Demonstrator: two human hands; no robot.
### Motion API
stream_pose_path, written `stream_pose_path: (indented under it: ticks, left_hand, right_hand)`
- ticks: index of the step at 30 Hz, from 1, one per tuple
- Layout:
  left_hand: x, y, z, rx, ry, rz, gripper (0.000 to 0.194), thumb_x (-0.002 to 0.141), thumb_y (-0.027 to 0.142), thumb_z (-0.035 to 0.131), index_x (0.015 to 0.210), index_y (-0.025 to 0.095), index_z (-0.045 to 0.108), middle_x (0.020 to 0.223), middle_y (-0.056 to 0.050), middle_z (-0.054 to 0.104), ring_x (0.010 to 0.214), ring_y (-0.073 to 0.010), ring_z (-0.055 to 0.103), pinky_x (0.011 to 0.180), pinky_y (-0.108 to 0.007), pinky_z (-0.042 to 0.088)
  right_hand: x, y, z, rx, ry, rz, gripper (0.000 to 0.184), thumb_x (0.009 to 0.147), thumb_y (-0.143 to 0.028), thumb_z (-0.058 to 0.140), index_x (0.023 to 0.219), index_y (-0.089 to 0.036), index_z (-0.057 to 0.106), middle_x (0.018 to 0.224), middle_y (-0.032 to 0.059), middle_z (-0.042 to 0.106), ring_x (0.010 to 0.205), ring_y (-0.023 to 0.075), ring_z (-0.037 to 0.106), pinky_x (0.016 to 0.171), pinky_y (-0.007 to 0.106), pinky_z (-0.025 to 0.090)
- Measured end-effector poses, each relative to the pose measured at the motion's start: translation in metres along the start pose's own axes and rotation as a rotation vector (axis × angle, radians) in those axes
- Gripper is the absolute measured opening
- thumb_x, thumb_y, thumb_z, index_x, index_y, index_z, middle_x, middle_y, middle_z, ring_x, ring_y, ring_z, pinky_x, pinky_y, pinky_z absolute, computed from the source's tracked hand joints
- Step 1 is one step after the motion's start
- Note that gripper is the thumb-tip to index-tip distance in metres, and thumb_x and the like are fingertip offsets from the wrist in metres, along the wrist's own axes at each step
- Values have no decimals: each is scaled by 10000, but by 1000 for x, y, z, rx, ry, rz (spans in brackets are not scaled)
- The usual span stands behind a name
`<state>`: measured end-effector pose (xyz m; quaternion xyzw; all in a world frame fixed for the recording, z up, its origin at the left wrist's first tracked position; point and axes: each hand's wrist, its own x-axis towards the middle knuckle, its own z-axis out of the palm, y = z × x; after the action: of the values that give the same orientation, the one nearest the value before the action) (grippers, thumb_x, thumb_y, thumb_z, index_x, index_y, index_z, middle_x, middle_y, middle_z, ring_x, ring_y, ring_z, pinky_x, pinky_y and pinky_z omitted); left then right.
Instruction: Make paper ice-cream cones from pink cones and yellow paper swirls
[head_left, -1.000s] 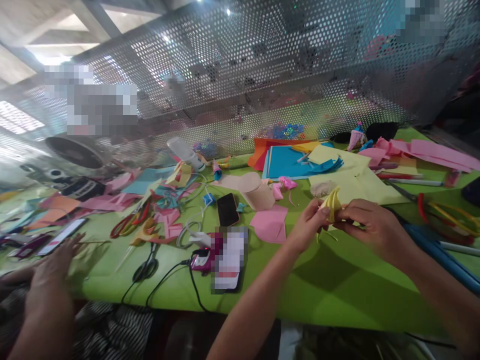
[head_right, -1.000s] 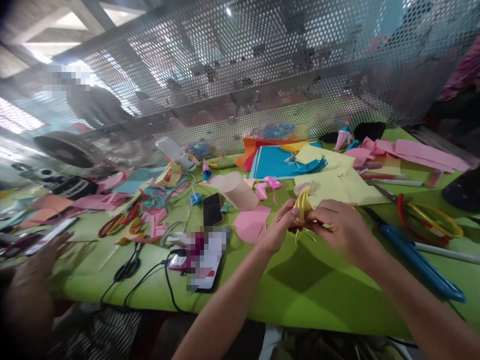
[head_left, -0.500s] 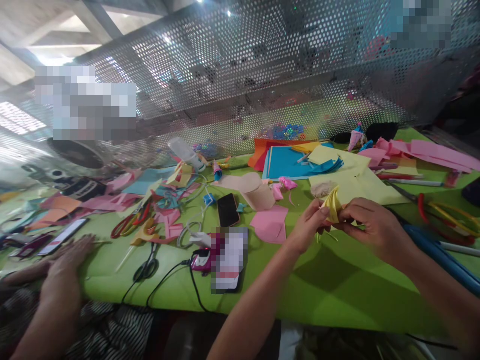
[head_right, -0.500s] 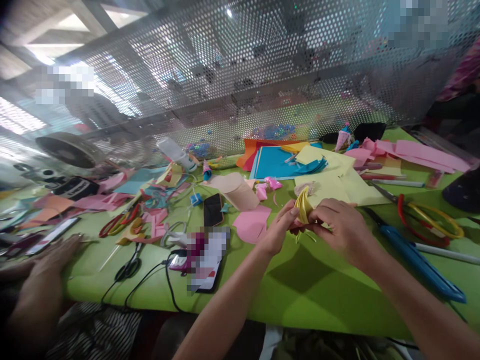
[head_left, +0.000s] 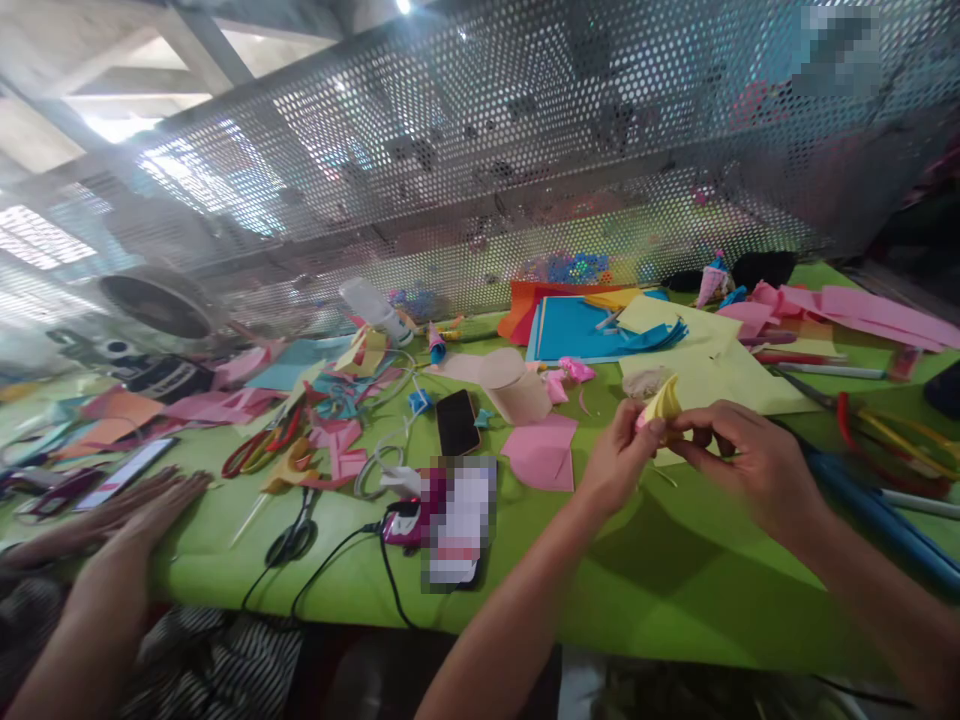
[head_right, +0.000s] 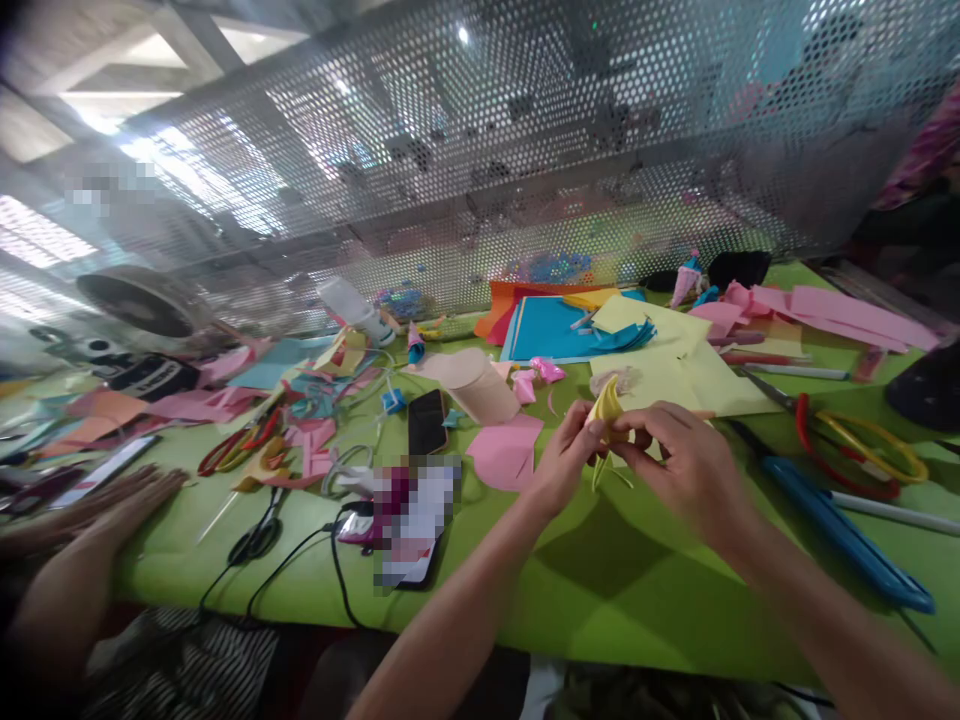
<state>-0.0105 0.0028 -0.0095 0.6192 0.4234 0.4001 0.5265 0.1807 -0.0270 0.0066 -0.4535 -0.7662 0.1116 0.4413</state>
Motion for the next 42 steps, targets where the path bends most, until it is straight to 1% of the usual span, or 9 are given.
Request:
stream_pose_path:
  ticks: [3,6,10,15,20,24,29,35,42]
  left_hand:
    - [-1,2,0,34,-10,6,404,1021,626,535,1103,233,589,970,-21,646,883,-180,617,779,-298,495]
    - [-1,2,0,38,-19,20,396,1022,620,534,1097,235,586,955,-19,632,883,-180,606,775,-295,492]
    - [-2,2,0,18,-41,26,397,1008,619,552,1084,231,582,951,-18,609,881,-177,593,774,-290,481]
    - [-1,2,1,-54,-55,12,431,988,648,567,1042,221,583,915,-16,589,842,-167,550,765,-289,458]
    - [0,3,1,-182,-81,-12,412,965,624,611,996,216,560,880,5,546,770,-137,521,743,-287,434]
    - [0,6,1,-217,-95,-52,423,945,628,617,982,211,557,840,9,543,745,-137,520,716,-289,415]
    - [0,10,2,-252,-77,-71,456,906,650,642,956,208,543,795,26,513,708,-123,509,676,-275,385]
    - [-1,11,3,-276,-82,-87,484,881,671,651,963,203,556,776,24,531,708,-125,520,686,-274,386]
    - [0,9,2,-293,-66,-92,511,883,696,653,990,202,576,852,4,562,753,-135,557,693,-270,420]
  right_hand:
    - [0,3,0,-20,-20,-18,106,1008,-250,719,1108,-286,726,942,17,740,802,202,681,726,334,507]
    - [0,3,1,-36,-37,-63,74,1017,-218,692,1057,-268,728,936,22,754,839,208,701,755,332,509]
    - [3,2,0,-73,-40,-62,94,1012,-223,690,920,-245,695,859,15,723,787,199,678,701,320,484]
    - [6,0,-2,-90,-32,-45,167,1008,-285,696,850,-239,670,802,15,697,712,191,659,624,315,467]
    - [6,1,-5,-74,-45,-56,152,1013,-308,682,870,-255,691,815,24,712,731,204,682,645,331,502]
    - [5,5,-5,-52,-52,-100,113,1009,-269,697,897,-258,706,833,23,712,780,212,695,683,338,508]
    - [4,10,-5,-90,-93,-140,28,1004,-258,720,976,-255,719,877,24,727,823,218,697,722,344,501]
    - [6,7,-6,-105,-77,-140,100,997,-260,716,902,-248,687,840,29,717,778,221,682,675,339,484]
    - [6,-2,-5,22,-8,-107,132,1008,-261,700,877,-262,685,813,23,716,747,210,690,678,334,535]
